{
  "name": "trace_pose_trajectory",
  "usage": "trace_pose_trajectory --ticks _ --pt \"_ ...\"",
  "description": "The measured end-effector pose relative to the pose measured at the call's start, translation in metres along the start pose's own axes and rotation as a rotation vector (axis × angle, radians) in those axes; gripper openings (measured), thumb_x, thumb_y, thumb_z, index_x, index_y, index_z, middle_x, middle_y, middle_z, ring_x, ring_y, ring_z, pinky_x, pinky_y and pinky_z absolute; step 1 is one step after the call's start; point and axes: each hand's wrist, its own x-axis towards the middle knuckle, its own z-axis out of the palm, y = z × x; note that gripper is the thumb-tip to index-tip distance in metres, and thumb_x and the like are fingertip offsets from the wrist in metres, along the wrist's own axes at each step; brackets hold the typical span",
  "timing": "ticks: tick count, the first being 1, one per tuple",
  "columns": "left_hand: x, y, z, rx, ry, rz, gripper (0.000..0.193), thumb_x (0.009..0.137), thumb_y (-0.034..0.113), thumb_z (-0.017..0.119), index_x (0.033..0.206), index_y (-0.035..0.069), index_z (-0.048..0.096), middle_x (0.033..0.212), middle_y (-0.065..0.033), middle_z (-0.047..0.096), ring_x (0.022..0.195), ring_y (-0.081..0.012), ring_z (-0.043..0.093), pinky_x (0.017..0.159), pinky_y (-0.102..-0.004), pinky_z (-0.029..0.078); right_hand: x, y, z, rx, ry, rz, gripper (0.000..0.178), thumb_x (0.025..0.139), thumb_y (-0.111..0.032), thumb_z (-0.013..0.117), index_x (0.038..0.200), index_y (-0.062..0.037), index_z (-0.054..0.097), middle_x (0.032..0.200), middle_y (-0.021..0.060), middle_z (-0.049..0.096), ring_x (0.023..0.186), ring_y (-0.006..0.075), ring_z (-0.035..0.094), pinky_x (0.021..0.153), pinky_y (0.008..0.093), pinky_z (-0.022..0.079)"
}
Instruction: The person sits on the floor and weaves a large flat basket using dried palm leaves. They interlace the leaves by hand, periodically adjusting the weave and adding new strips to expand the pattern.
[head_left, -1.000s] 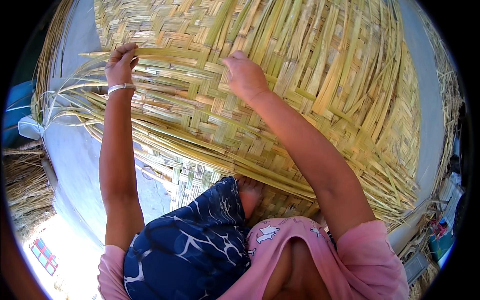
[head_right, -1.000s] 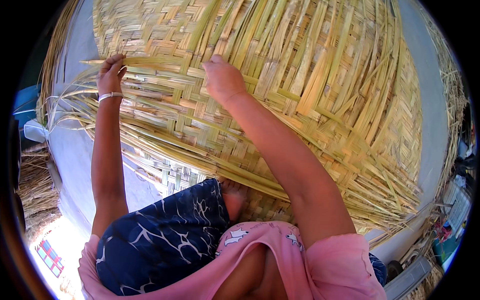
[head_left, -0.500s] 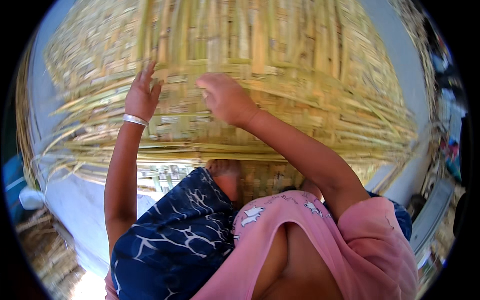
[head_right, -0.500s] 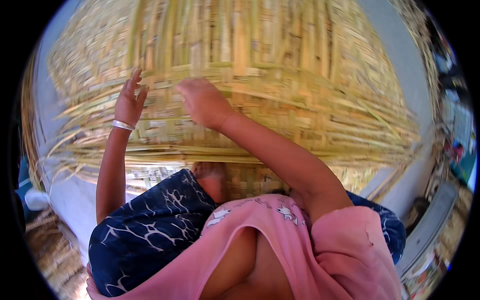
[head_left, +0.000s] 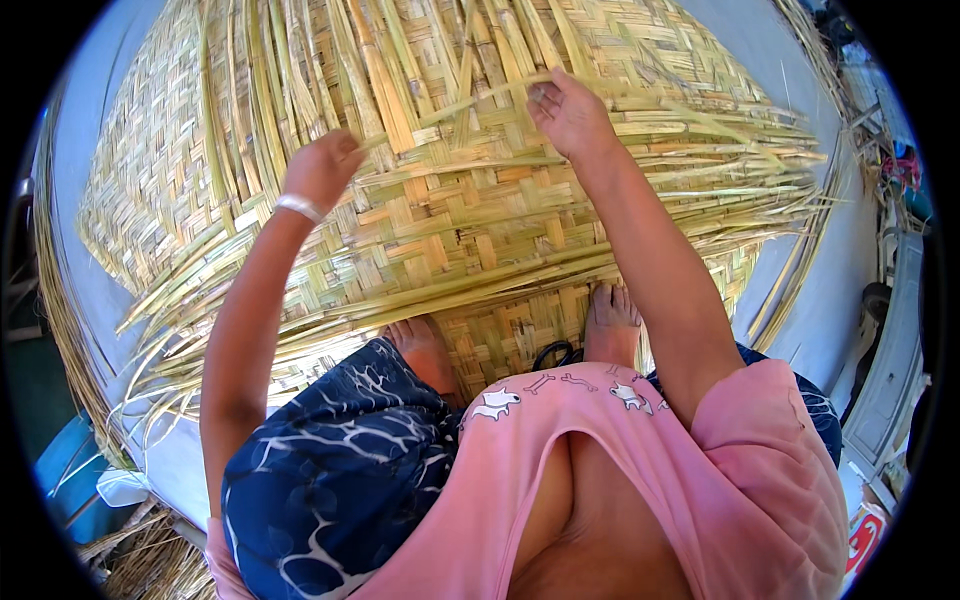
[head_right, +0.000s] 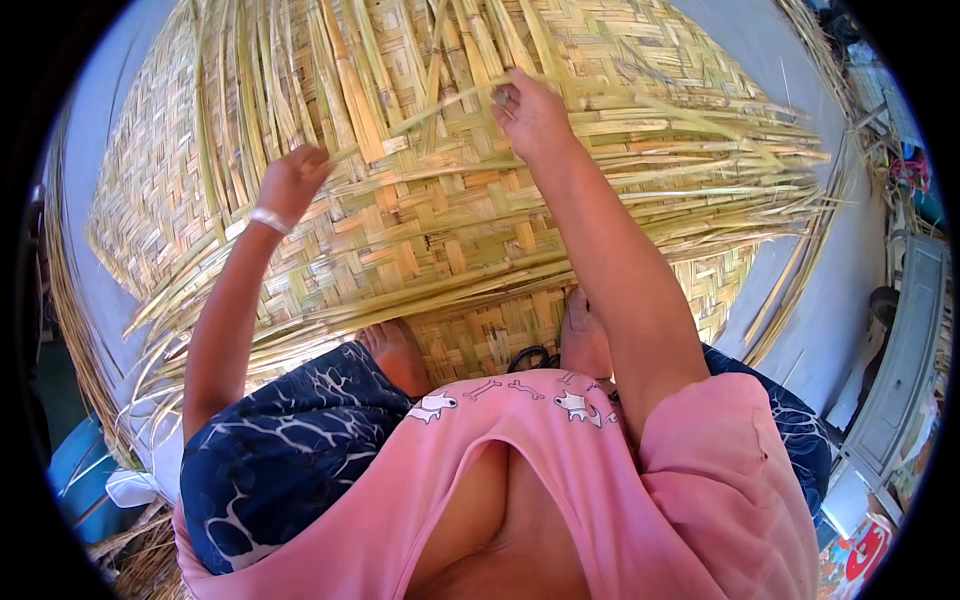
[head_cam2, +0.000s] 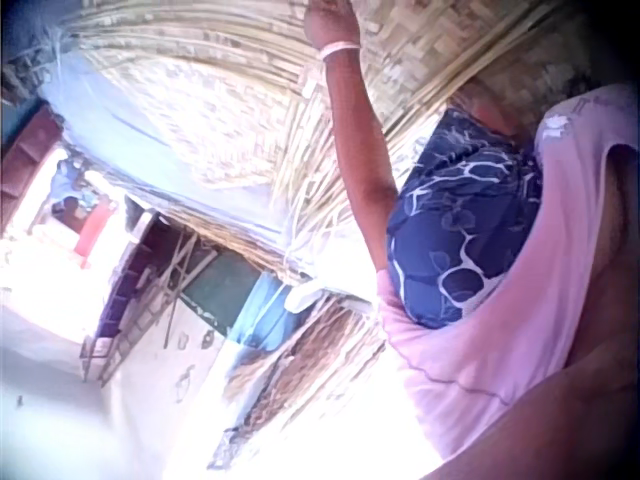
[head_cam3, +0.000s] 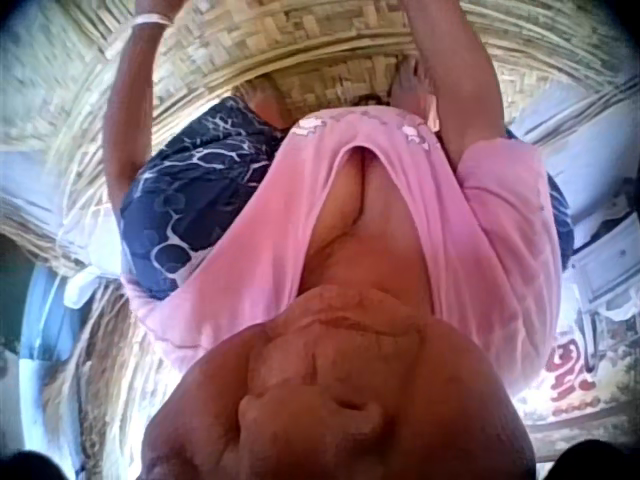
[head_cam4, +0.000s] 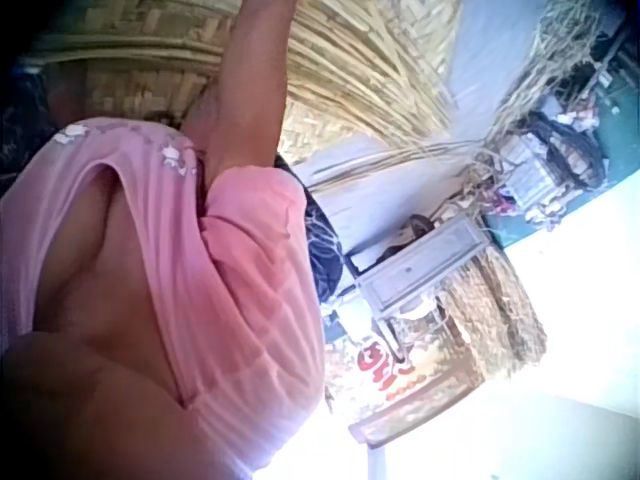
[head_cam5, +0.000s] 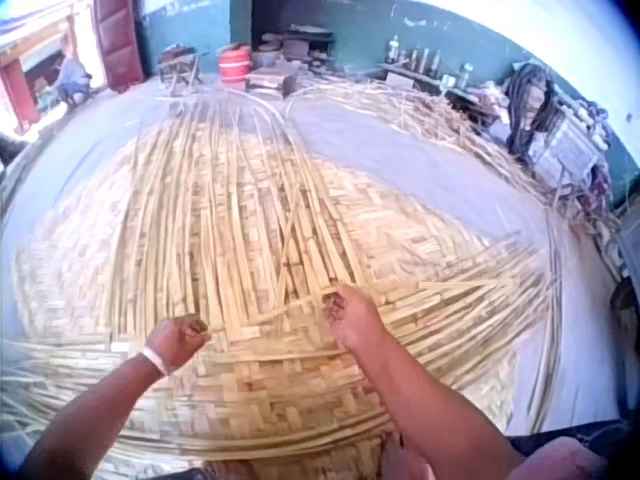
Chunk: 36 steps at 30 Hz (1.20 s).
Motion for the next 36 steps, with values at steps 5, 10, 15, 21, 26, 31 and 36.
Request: trace_pose_trajectory --ticks 5,10,15,21,26,31,36 --pt "0.09 0.057 0.039 -0.397 -0.027 -0.015 0.042 0.082 0.028 0.062 0.113 0.001 0.056 0.1 -0.0127 0.064 0.087 -0.0195 0.062 0.076 -0.031 0.051 -0.041 -0.006 0.028 -0.903 -0.216 -0.628 0.026 0.087 -0.024 0.056 0.096 -0.0003 0.061 0.083 0.0078 0.062 0.076 0.0158 0.059 0.07 0.0283 0.048" --pt "0.138 0.084 0.063 -0.289 -0.206 -0.129 0.044 0.076 0.03 0.068 0.108 0.001 0.06 0.092 -0.0104 0.065 0.078 -0.0181 0.062 0.069 -0.0284 0.05 -0.037 -0.016 0.011 -0.527 -0.065 -0.286 0.028 0.09 -0.024 0.054 0.103 0.0002 0.056 0.092 0.0066 0.062 0.089 0.016 0.062 0.073 0.026 0.051" --pt "0.141 0.081 0.078 -0.293 -0.263 -0.009 0.039 0.071 0.029 0.073 0.095 -0.001 0.064 0.081 -0.0116 0.066 0.066 -0.0156 0.06 0.059 -0.0279 0.049 -0.024 -0.007 -0.018 -0.235 -0.07 -0.046 0.023 0.091 -0.02 0.053 0.103 -0.0012 0.052 0.094 0.0089 0.061 0.09 0.0178 0.062 0.074 0.0273 0.051" --pt "0.144 0.073 0.08 -0.154 -0.005 -0.091 0.032 0.068 0.022 0.077 0.086 -0.001 0.064 0.075 -0.0102 0.065 0.061 -0.0147 0.06 0.054 -0.0271 0.048 -0.027 -0.008 -0.016 -0.238 -0.115 -0.064 0.023 0.091 -0.022 0.052 0.1 -0.0005 0.049 0.093 0.0081 0.06 0.085 0.0168 0.062 0.071 0.0264 0.049" --pt "0.153 0.084 0.073 -0.047 -0.292 -0.13 0.037 0.07 0.034 0.073 0.08 0.0 0.062 0.068 -0.0096 0.062 0.06 -0.0194 0.059 0.058 -0.0307 0.048 -0.035 -0.012 -0.007 -0.259 -0.118 -0.082 0.024 0.09 -0.023 0.054 0.098 -0.001 0.051 0.091 0.0076 0.06 0.084 0.0163 0.062 0.071 0.0266 0.049" --pt "0.142 0.075 0.055 -0.373 -0.45 -0.161 0.03 0.073 0.028 0.073 0.072 0.002 0.057 0.068 -0.0063 0.06 0.058 -0.0139 0.056 0.053 -0.0274 0.047 -0.034 -0.015 -0.005 -0.239 -0.116 -0.059 0.024 0.09 -0.02 0.054 0.103 0.0 0.052 0.092 0.0095 0.061 0.088 0.0182 0.062 0.073 0.0268 0.05" --pt "0.121 0.05 0.056 -0.211 -0.15 -0.1 0.028 0.075 0.025 0.071 0.087 0.001 0.064 0.078 -0.0077 0.064 0.068 -0.0131 0.058 0.062 -0.0274 0.048 -0.031 -0.014 -0.014 -0.241 -0.138 -0.053 0.024 0.09 -0.023 0.054 0.099 -0.0009 0.052 0.092 0.0083 0.061 0.086 0.0173 0.063 0.072 0.0272 0.05"
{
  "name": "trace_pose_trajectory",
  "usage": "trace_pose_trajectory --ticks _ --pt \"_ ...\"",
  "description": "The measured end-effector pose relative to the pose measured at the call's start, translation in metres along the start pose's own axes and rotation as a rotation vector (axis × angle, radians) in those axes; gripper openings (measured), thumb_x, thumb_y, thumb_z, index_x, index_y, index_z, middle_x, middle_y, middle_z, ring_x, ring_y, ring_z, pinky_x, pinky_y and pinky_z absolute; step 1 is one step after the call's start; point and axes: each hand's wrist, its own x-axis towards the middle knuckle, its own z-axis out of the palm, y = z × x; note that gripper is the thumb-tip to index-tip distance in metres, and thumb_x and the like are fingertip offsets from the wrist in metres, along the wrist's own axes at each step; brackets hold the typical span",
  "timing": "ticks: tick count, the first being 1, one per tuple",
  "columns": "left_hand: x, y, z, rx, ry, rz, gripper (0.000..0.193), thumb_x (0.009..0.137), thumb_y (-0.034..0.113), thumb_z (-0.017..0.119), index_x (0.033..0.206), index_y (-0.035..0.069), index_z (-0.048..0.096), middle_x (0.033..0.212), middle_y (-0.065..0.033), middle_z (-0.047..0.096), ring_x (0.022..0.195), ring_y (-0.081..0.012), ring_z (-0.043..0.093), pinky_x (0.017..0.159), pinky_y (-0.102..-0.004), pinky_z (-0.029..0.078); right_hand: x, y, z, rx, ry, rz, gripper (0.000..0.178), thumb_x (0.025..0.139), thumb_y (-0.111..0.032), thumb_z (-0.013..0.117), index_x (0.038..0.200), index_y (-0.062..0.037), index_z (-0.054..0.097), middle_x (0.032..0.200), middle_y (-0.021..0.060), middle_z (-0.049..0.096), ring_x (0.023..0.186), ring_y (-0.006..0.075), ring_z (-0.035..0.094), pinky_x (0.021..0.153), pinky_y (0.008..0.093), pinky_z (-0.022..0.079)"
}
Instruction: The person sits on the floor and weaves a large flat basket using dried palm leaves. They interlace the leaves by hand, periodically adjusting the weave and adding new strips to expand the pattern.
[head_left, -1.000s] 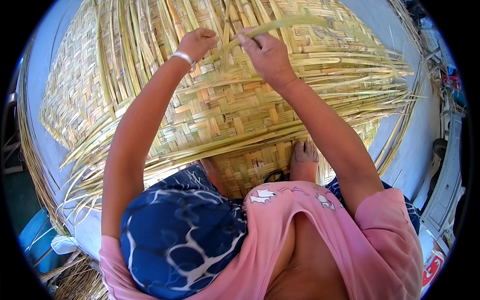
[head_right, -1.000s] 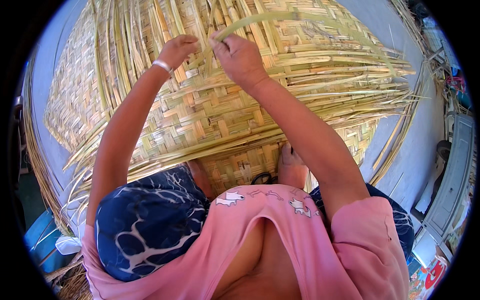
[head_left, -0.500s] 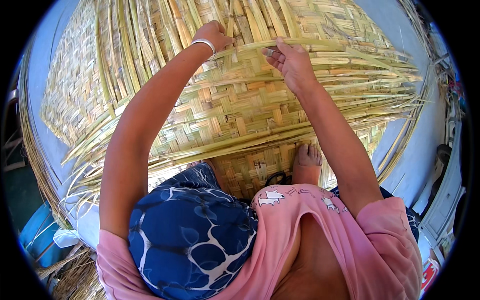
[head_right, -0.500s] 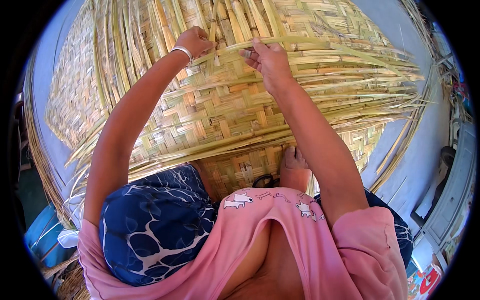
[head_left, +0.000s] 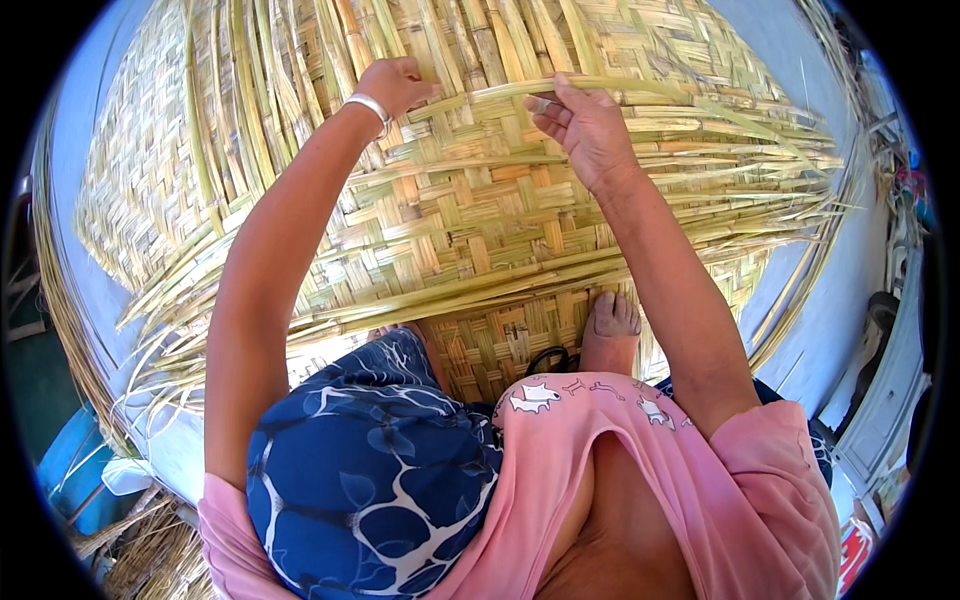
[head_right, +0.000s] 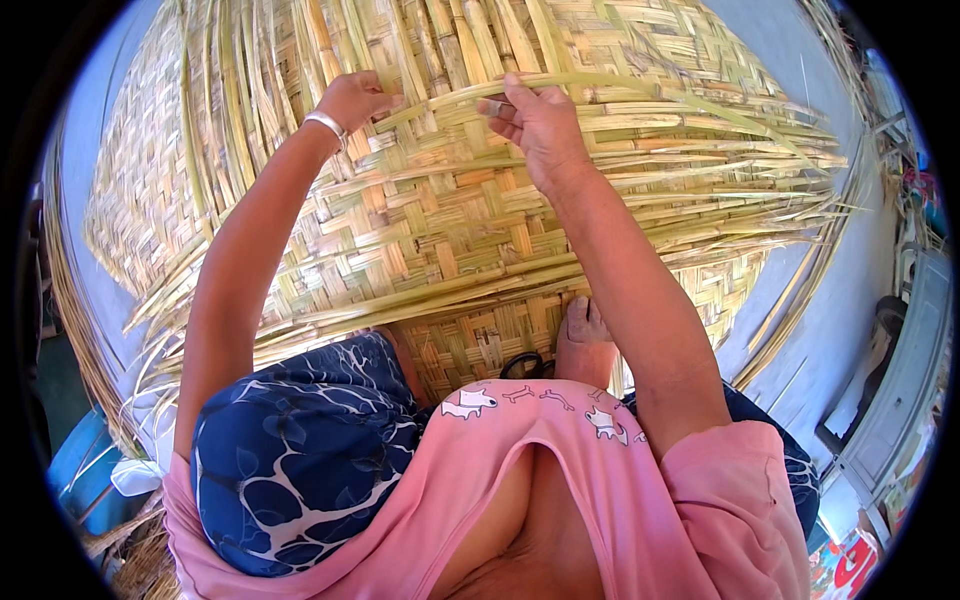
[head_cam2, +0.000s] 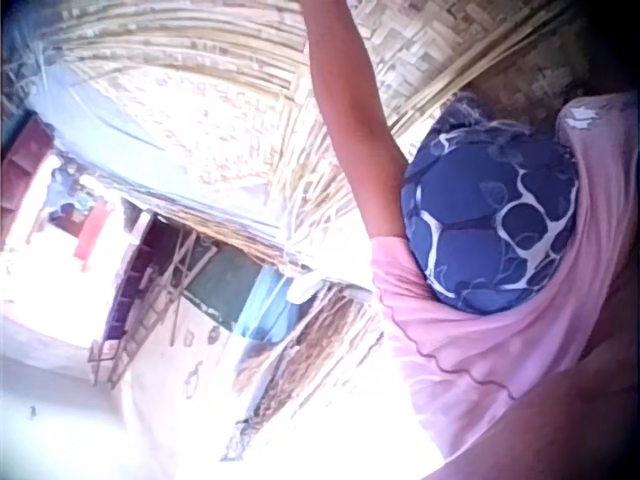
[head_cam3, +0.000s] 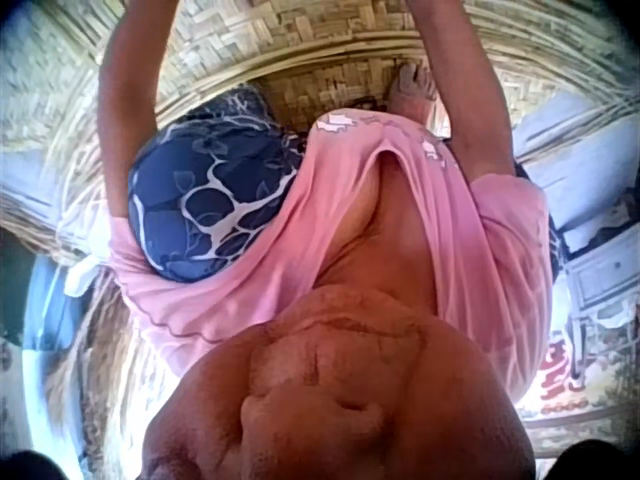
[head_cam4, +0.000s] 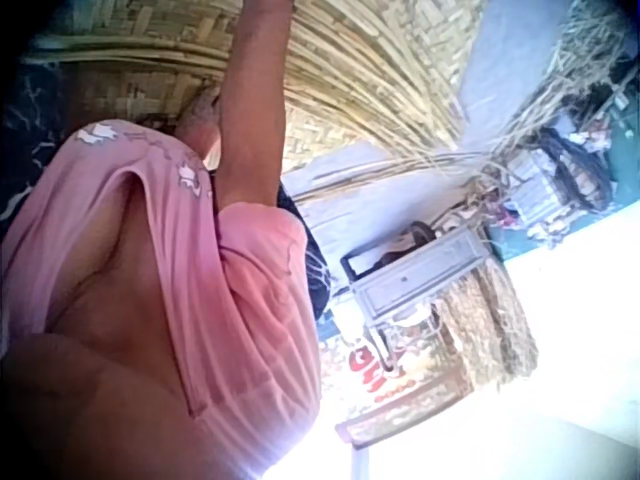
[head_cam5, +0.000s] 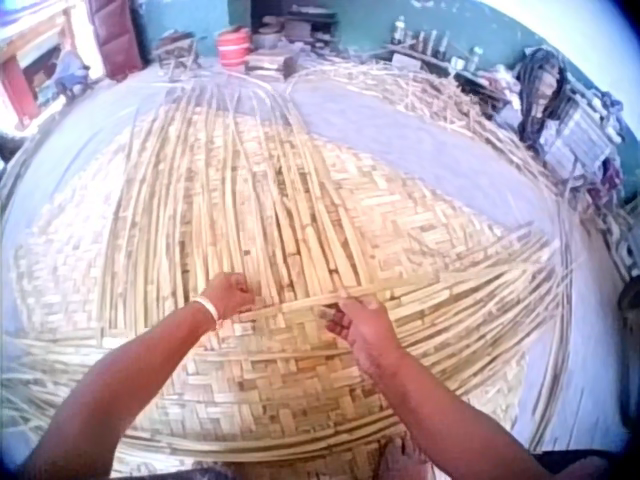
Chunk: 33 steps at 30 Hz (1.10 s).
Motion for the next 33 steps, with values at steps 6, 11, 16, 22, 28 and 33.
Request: trace_pose_trajectory --ticks 6,11,16,22,28,33 --pt "-0.009 -0.014 0.018 0.192 0.14 0.053 0.031 0.077 0.03 0.067 0.093 0.004 0.06 0.08 -0.014 0.064 0.074 -0.0277 0.062 0.068 -0.0357 0.049 0.019 0.017 -0.018 0.071 0.05 0.094 0.024 0.09 -0.022 0.053 0.098 0.0003 0.049 0.094 0.0104 0.059 0.086 0.0177 0.059 0.073 0.0291 0.049" --pt "-0.023 -0.004 0.023 0.208 0.27 0.075 0.036 0.076 0.031 0.069 0.091 0.003 0.052 0.067 -0.0128 0.057 0.064 -0.0274 0.059 0.062 -0.0362 0.047 0.049 -0.011 -0.054 0.348 0.225 0.093 0.02 0.09 -0.016 0.048 0.1 0.0017 0.046 0.1 0.0175 0.057 0.094 0.0241 0.053 0.081 0.0336 0.048" --pt "-0.033 0.002 0.03 0.418 0.287 0.378 0.016 0.081 0.01 0.051 0.096 0.007 0.057 0.101 -0.0128 0.056 0.087 -0.0312 0.058 0.075 -0.0406 0.048 0.075 -0.089 -0.11 0.34 0.25 -0.1 0.027 0.091 -0.017 0.045 0.106 0.0057 0.044 0.105 0.0201 0.055 0.097 0.031 0.053 0.083 0.0389 0.047" --pt "0.011 -0.014 0.029 0.365 -0.044 0.62 0.022 0.08 0.008 0.05 0.1 0.007 0.06 0.104 -0.0141 0.056 0.098 -0.0335 0.052 0.086 -0.0391 0.043 0.068 -0.21 -0.144 0.167 0.369 -0.297 0.03 0.088 -0.019 0.05 0.11 0.002 0.05 0.094 0.0148 0.061 0.086 0.0252 0.06 0.074 0.0353 0.051" --pt "0.007 -0.06 -0.001 0.046 -0.356 0.243 0.017 0.079 0.017 0.063 0.073 0.004 0.055 0.076 -0.0081 0.061 0.074 -0.018 0.057 0.069 -0.0334 0.047 0.051 -0.237 -0.143 -0.914 0.36 -0.69 0.02 0.09 -0.009 0.048 0.105 0.0036 0.049 0.084 0.0134 0.063 0.077 0.021 0.064 0.066 0.0295 0.054" --pt "-0.003 -0.06 0.01 0.225 -0.272 0.153 0.02 0.067 0.016 0.074 0.073 0.003 0.06 0.067 -0.0061 0.061 0.062 -0.0143 0.057 0.06 -0.0286 0.047 0.064 -0.161 -0.196 -0.042 0.482 -0.197 0.026 0.094 -0.01 0.039 0.112 0.0082 0.039 0.09 0.0183 0.057 0.078 0.0262 0.063 0.071 0.035 0.057"
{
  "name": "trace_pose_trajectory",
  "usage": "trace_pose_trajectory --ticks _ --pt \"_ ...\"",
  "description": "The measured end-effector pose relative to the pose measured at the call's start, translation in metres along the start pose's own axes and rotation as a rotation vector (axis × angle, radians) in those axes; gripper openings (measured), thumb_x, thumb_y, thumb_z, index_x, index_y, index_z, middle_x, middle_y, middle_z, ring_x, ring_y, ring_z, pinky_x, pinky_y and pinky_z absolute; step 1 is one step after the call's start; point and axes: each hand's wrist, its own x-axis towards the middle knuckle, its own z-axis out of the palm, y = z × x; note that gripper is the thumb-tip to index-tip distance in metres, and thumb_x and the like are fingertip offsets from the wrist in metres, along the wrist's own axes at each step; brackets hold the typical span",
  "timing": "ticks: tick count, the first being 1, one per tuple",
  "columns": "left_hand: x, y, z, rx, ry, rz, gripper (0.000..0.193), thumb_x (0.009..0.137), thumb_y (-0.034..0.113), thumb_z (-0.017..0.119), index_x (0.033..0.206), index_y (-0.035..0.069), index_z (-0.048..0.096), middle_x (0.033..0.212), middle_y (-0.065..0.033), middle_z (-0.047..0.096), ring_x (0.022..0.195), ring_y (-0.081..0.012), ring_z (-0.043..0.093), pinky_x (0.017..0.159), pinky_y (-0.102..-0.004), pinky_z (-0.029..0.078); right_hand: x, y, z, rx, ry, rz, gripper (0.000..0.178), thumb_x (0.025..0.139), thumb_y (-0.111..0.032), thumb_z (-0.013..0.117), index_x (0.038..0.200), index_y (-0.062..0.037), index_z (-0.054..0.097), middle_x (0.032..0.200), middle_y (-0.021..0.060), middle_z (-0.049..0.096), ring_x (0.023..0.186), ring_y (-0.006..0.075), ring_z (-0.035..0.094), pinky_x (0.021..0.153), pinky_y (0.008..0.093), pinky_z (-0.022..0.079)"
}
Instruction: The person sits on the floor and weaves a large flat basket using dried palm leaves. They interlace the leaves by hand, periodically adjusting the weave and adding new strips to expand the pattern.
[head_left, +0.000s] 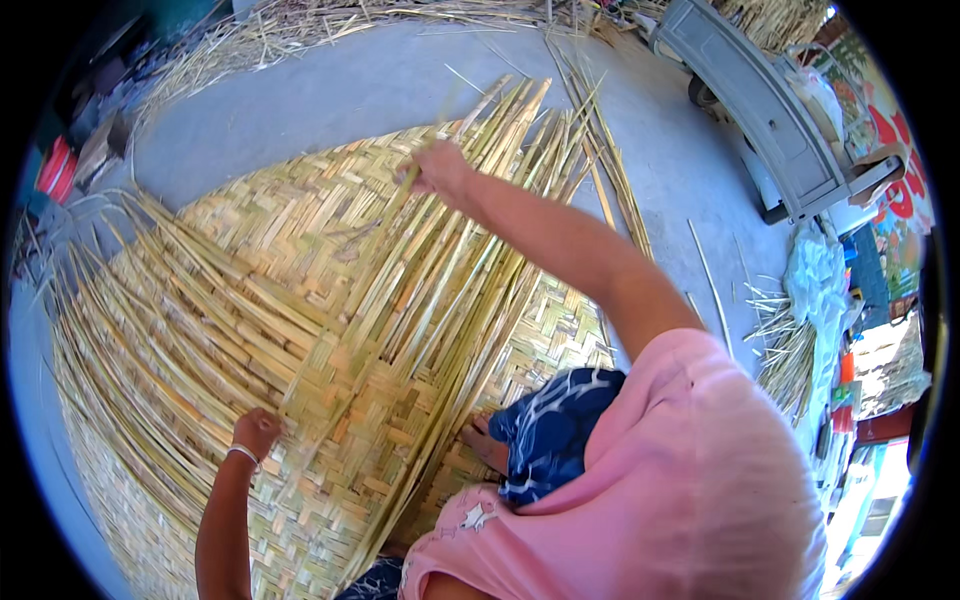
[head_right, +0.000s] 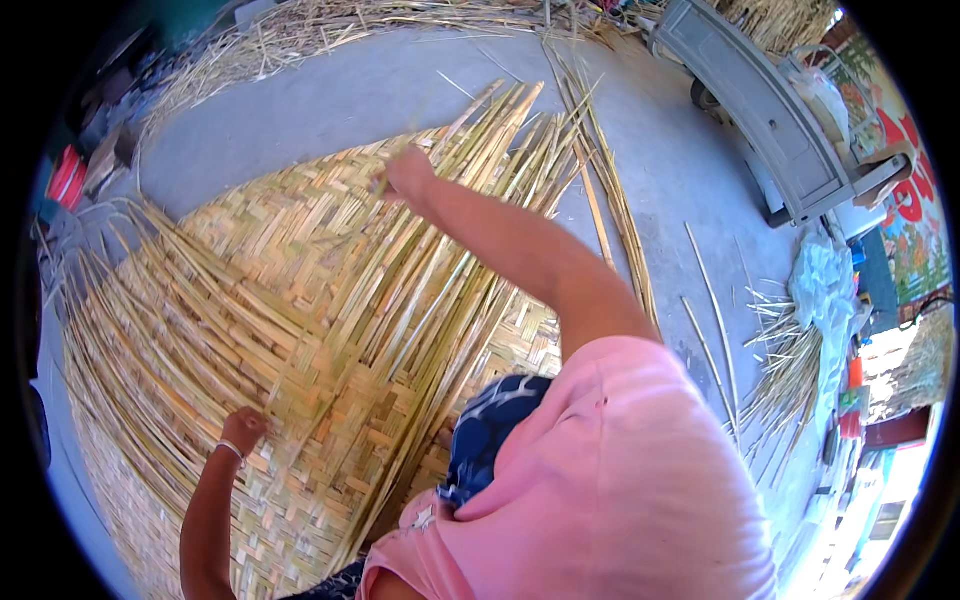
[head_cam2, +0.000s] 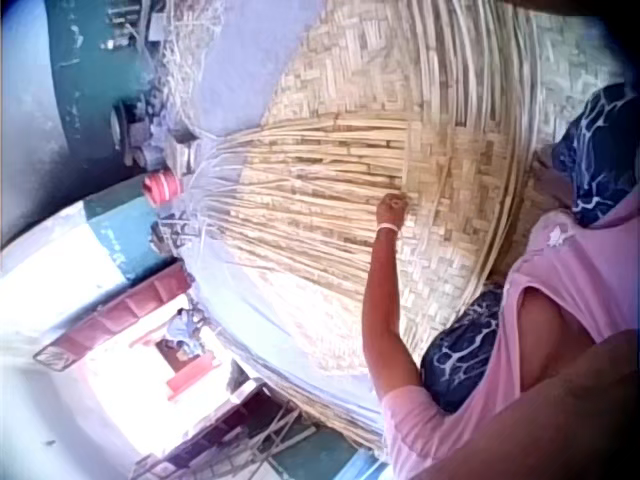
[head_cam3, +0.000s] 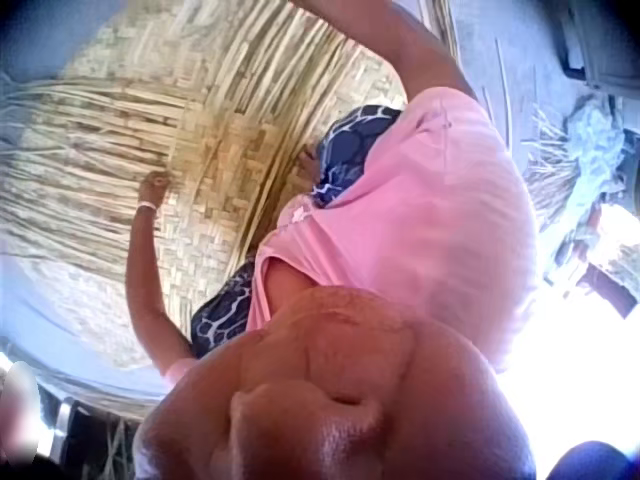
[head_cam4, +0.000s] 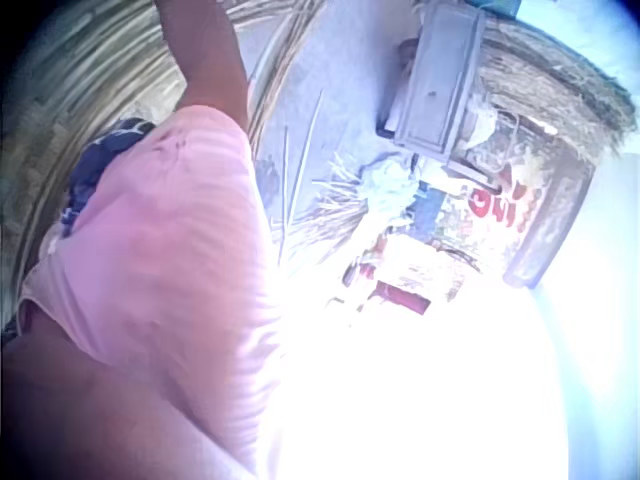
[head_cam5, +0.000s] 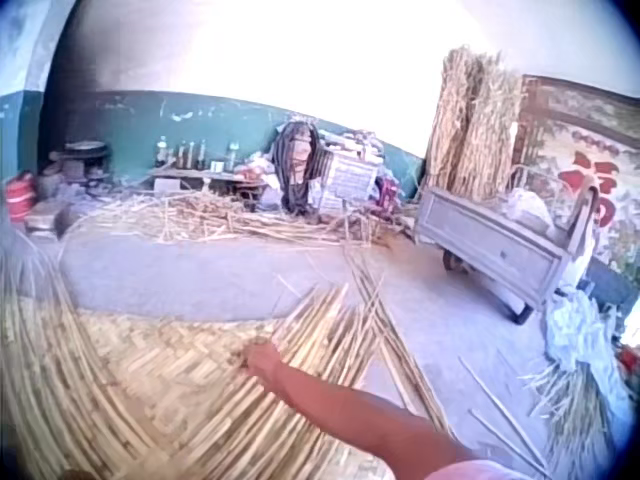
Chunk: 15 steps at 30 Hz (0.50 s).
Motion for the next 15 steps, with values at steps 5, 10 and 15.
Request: trace_pose_trajectory --ticks 5,10,15 --pt "0.029 0.002 0.01 0.002 -0.156 -0.156 0.02 0.068 0.017 0.074 0.075 0.004 0.062 0.068 -0.0067 0.062 0.06 -0.0154 0.058 0.057 -0.0297 0.048 0.041 0.068 -0.033 0.291 0.07 0.222 0.022 0.087 0.002 0.033 0.105 0.0108 0.042 0.083 0.0216 0.058 0.068 0.0287 0.064 0.056 0.0377 0.057" --pt "0.054 0.014 0.0 -0.193 -0.278 -0.44 0.017 0.07 0.014 0.074 0.079 0.005 0.064 0.075 -0.0064 0.063 0.062 -0.0151 0.059 0.052 -0.0294 0.053 0.067 0.044 -0.052 0.284 0.185 0.2 0.032 0.094 -0.012 0.037 0.12 0.0055 0.032 0.09 0.0188 0.058 0.076 0.0302 0.064 0.064 0.0384 0.056" --pt "0.051 0.035 -0.007 -0.204 -0.243 -0.47 0.019 0.07 0.015 0.076 0.077 0.002 0.063 0.075 -0.0073 0.062 0.064 -0.0152 0.06 0.054 -0.0295 0.054 0.073 0.008 -0.039 0.096 -0.19 -0.14 0.032 0.092 -0.012 0.042 0.118 0.0053 0.035 0.089 0.0178 0.058 0.075 0.0297 0.064 0.061 0.0366 0.056"
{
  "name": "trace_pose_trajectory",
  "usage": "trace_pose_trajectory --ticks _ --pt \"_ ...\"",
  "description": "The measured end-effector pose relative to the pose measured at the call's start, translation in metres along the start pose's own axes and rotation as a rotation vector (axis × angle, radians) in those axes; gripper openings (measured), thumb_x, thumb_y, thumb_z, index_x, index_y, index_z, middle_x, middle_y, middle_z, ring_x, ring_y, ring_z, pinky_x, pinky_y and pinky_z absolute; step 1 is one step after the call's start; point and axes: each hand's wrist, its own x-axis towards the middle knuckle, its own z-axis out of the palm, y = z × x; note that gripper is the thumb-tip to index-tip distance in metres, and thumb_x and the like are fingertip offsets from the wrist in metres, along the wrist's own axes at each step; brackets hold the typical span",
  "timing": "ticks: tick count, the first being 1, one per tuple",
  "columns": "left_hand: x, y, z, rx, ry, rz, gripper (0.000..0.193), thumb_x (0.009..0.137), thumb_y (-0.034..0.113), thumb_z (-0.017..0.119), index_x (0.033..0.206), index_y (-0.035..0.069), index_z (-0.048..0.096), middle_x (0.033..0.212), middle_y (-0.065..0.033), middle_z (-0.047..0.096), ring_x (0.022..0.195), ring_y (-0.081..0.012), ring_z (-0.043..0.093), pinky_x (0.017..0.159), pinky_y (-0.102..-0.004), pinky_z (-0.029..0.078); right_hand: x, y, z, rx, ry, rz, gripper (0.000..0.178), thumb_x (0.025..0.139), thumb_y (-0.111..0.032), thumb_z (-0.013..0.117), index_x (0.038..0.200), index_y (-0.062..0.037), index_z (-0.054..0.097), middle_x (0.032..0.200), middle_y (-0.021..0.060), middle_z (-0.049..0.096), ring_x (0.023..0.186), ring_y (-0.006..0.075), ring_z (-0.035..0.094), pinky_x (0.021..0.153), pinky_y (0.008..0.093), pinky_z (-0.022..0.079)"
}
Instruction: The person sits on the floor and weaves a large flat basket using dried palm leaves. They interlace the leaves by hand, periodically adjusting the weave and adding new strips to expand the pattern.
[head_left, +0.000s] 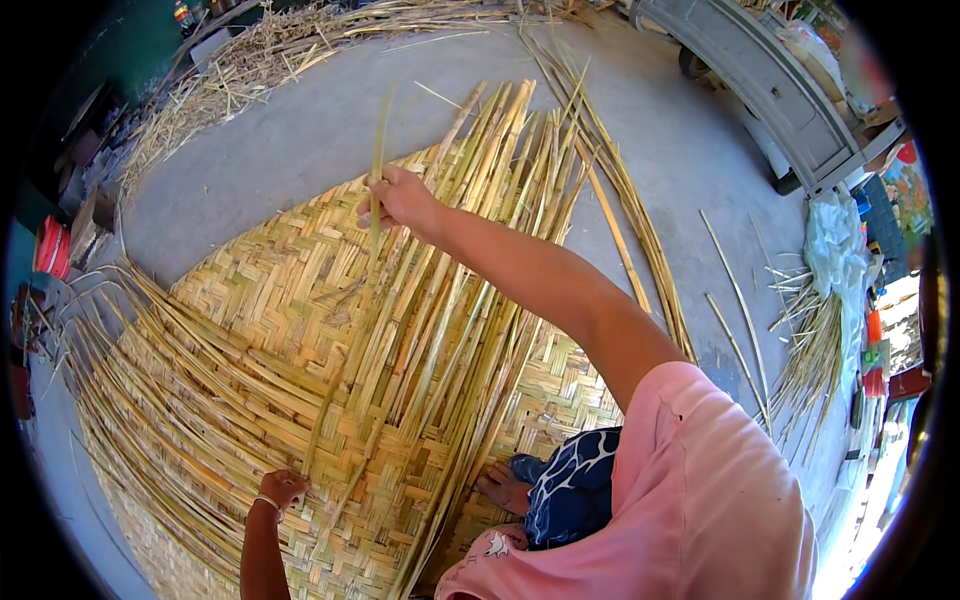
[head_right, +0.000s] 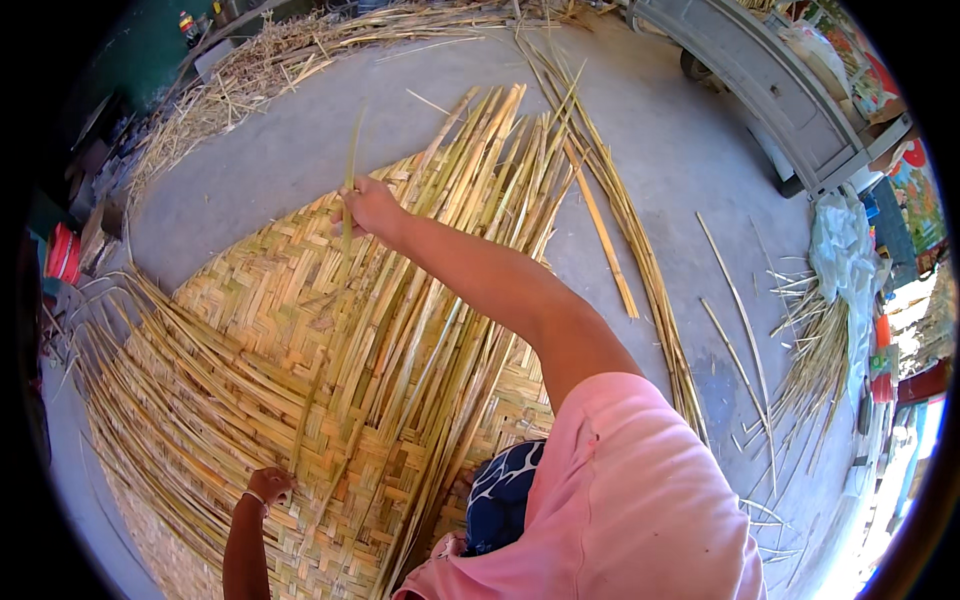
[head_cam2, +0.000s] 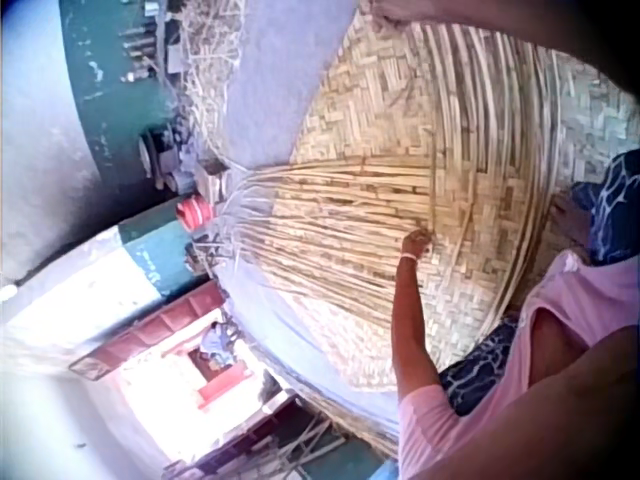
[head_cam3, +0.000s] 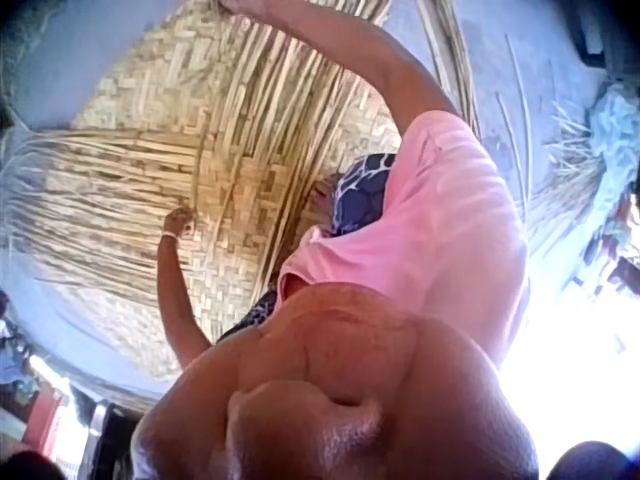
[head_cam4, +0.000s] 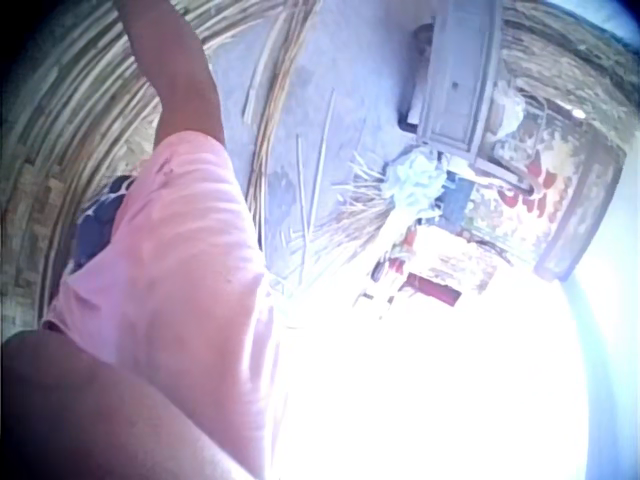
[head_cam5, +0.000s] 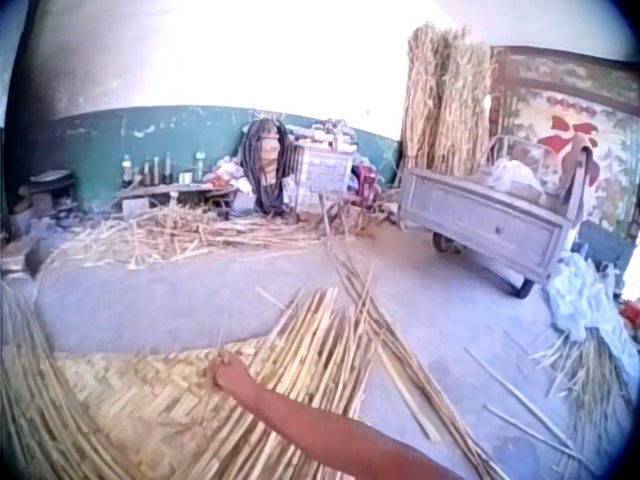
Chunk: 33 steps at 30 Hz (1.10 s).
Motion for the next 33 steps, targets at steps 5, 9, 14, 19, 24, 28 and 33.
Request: trace_pose_trajectory --ticks 5,9,14,19,24,28,33 --pt "-0.005 0.008 0.0 0.009 0.008 0.014 0.017 0.07 0.013 0.075 0.075 0.002 0.063 0.071 -0.0061 0.061 0.062 -0.0138 0.058 0.053 -0.0283 0.053 0.019 0.027 -0.015 0.161 0.232 0.327 0.027 0.092 -0.01 0.04 0.112 0.0067 0.039 0.09 0.0187 0.057 0.075 0.029 0.065 0.062 0.0397 0.057" --pt "-0.002 0.012 -0.003 0.012 -0.004 -0.036 0.014 0.07 0.012 0.075 0.074 0.004 0.063 0.069 -0.0045 0.06 0.06 -0.0126 0.057 0.053 -0.028 0.052 0.034 0.062 -0.038 0.227 0.188 0.401 0.024 0.092 -0.01 0.039 0.108 0.0077 0.043 0.092 0.0188 0.058 0.077 0.0307 0.064 0.064 0.0426 0.057" --pt "0.001 0.017 -0.005 0.018 -0.026 -0.081 0.013 0.071 0.012 0.074 0.072 0.006 0.062 0.068 -0.0019 0.059 0.061 -0.0122 0.057 0.054 -0.0288 0.053 0.048 0.073 -0.04 0.31 0.175 0.387 0.023 0.093 -0.012 0.037 0.101 0.0071 0.047 0.091 0.0189 0.059 0.079 0.0312 0.064 0.068 0.0417 0.057" --pt "0.005 0.015 -0.004 0.035 0.007 -0.135 0.017 0.07 0.014 0.076 0.068 0.007 0.06 0.067 -0.0017 0.059 0.06 -0.0106 0.056 0.053 -0.0274 0.052 0.049 0.069 -0.045 0.315 0.138 0.424 0.021 0.094 -0.012 0.037 0.098 0.005 0.047 0.089 0.0181 0.058 0.082 0.0296 0.063 0.073 0.0418 0.055" --pt "0.006 0.013 -0.003 -0.003 0.008 -0.115 0.019 0.067 0.015 0.078 0.066 0.009 0.06 0.067 -0.0016 0.059 0.059 -0.011 0.056 0.052 -0.027 0.051 0.06 0.039 -0.068 0.226 0.285 0.275 0.017 0.092 -0.01 0.041 0.101 0.0027 0.048 0.087 0.0134 0.059 0.08 0.0246 0.061 0.077 0.0391 0.052" --pt "0.005 0.015 -0.002 0.014 0.018 -0.087 0.02 0.066 0.016 0.079 0.067 0.009 0.06 0.067 -0.002 0.06 0.058 -0.0116 0.057 0.05 -0.0274 0.05 0.064 -0.017 -0.116 0.239 0.328 0.099 0.016 0.088 -0.007 0.043 0.093 0.0043 0.053 0.08 0.0159 0.062 0.067 0.0224 0.06 0.059 0.0364 0.051" --pt "0.005 0.01 0.0 -0.037 0.058 -0.038 0.022 0.066 0.014 0.079 0.077 0.005 0.063 0.067 -0.004 0.059 0.056 -0.0127 0.057 0.05 -0.0275 0.052 0.043 -0.107 -0.178 0.501 0.385 -0.227 0.014 0.087 -0.006 0.043 0.089 0.0035 0.052 0.08 0.0156 0.062 0.066 0.0241 0.06 0.056 0.036 0.052"
